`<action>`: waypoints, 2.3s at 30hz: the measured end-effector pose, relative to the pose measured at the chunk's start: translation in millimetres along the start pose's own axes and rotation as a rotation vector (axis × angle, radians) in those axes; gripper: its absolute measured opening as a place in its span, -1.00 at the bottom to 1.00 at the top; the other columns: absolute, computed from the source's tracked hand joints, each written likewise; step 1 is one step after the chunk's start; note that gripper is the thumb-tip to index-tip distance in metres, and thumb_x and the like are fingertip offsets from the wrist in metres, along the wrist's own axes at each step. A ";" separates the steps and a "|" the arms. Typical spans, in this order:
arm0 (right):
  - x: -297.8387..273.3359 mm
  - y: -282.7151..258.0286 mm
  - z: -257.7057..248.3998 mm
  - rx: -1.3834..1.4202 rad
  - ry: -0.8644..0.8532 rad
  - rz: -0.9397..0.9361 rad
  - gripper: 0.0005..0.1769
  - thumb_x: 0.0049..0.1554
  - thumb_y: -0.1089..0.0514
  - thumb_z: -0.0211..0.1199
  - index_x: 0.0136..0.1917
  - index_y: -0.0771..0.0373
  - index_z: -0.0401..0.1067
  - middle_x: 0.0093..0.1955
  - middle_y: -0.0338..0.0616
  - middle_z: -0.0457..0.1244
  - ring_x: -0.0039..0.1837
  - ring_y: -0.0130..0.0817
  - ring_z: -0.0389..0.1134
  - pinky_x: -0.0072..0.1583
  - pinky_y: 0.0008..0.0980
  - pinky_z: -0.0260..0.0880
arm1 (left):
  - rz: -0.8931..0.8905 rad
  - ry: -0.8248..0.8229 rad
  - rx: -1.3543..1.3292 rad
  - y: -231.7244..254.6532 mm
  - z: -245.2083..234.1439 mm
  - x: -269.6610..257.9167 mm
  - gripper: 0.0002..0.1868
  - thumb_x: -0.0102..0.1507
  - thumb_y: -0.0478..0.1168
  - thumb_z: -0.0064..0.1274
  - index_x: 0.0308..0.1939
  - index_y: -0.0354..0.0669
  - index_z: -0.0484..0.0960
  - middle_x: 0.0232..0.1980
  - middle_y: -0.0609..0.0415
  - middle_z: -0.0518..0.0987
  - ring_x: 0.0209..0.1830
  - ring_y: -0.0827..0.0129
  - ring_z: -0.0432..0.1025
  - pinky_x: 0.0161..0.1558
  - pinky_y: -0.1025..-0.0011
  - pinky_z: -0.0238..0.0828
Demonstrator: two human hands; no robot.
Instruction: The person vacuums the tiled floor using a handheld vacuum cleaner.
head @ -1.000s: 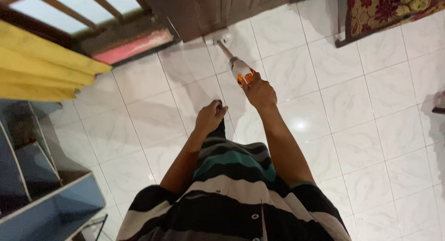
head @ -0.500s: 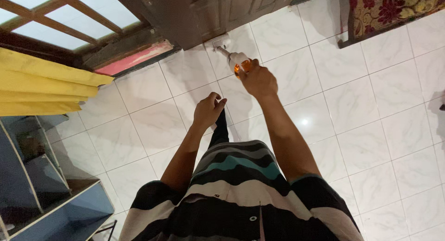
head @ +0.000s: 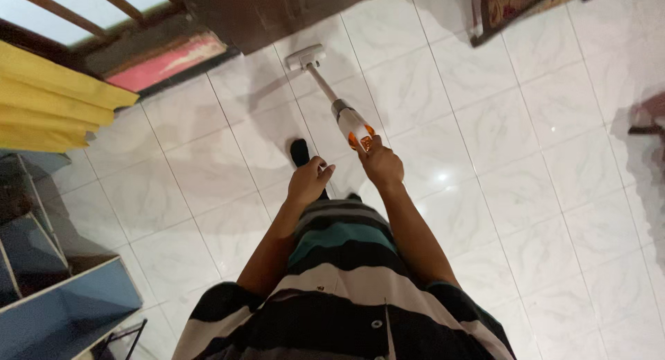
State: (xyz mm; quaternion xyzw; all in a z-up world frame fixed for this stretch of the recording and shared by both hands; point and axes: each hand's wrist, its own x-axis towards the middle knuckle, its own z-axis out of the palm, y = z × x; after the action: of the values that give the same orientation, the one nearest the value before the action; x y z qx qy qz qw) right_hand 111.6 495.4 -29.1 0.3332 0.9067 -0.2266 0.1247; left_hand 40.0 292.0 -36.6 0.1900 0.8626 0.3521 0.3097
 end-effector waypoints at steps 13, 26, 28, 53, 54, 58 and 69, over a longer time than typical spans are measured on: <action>-116.1 58.3 -68.4 0.092 -0.043 0.182 -0.35 0.23 -0.34 0.12 0.16 0.32 0.32 -0.26 0.28 0.38 -0.17 0.25 0.47 -0.16 0.14 0.48 | 0.147 -0.048 0.071 56.9 39.1 -16.7 -0.54 0.33 0.10 0.07 -0.03 -0.28 0.59 -0.38 -0.07 0.64 -0.38 0.08 0.56 -0.33 0.20 0.45; 108.4 8.5 -81.9 0.051 0.006 0.016 -0.29 0.26 -0.31 0.09 0.34 0.34 0.25 -0.19 0.25 0.40 -0.12 0.21 0.48 -0.12 0.08 0.51 | 0.076 0.016 0.060 64.3 9.5 87.9 -0.60 0.31 0.08 0.10 -0.16 -0.23 0.60 -0.43 -0.04 0.62 -0.40 0.08 0.54 -0.30 0.19 0.45; 142.7 -5.7 -93.5 0.025 -0.018 0.017 -0.26 0.24 -0.31 0.10 0.39 0.33 0.22 -0.21 0.26 0.39 -0.13 0.21 0.48 -0.13 0.09 0.51 | 0.045 0.033 0.045 70.4 -6.3 114.7 -0.60 0.30 0.09 0.12 -0.16 -0.23 0.60 -0.43 -0.05 0.61 -0.39 0.07 0.53 -0.30 0.18 0.45; 201.0 58.7 -140.7 -0.020 -0.017 -0.027 -0.35 0.22 -0.35 0.13 0.28 0.21 0.27 -0.08 0.21 0.40 -0.06 0.19 0.47 -0.07 0.09 0.50 | 0.012 0.084 0.083 130.6 30.1 146.5 -0.55 0.32 0.11 0.05 -0.02 -0.22 0.60 -0.29 -0.04 0.66 -0.31 0.10 0.57 -0.24 0.18 0.48; 188.9 77.5 -131.9 -0.009 -0.030 -0.015 -0.33 0.23 -0.36 0.11 0.30 0.22 0.27 -0.10 0.21 0.41 -0.07 0.18 0.49 -0.08 0.09 0.51 | 0.070 0.133 0.100 130.1 47.1 137.2 -0.55 0.31 0.11 0.07 -0.04 -0.23 0.61 -0.27 -0.07 0.65 -0.31 0.09 0.56 -0.24 0.18 0.48; 134.3 150.0 -112.5 0.029 -0.001 -0.018 -0.35 0.21 -0.36 0.10 0.25 0.23 0.28 -0.12 0.17 0.41 -0.10 0.19 0.47 -0.13 0.12 0.48 | -0.044 0.029 0.050 134.1 111.0 94.1 -0.52 0.32 0.13 0.04 0.01 -0.24 0.57 -0.33 -0.03 0.66 -0.35 0.12 0.57 -0.27 0.18 0.48; -22.0 244.0 -176.8 0.105 -0.023 0.045 -0.27 0.17 -0.35 0.18 0.10 0.43 0.28 -0.31 0.32 0.36 -0.21 0.23 0.47 -0.22 0.06 0.49 | 0.098 -0.068 0.116 197.8 160.9 80.1 -0.51 0.32 0.13 0.05 -0.03 -0.28 0.57 -0.44 -0.02 0.62 -0.44 0.12 0.55 -0.37 0.19 0.44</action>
State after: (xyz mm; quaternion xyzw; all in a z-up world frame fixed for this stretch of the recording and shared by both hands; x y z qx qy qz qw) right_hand 276.0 735.5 52.4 0.3569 0.8844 -0.2749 0.1223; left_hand 110.2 549.0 -15.4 0.2612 0.8603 0.3094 0.3096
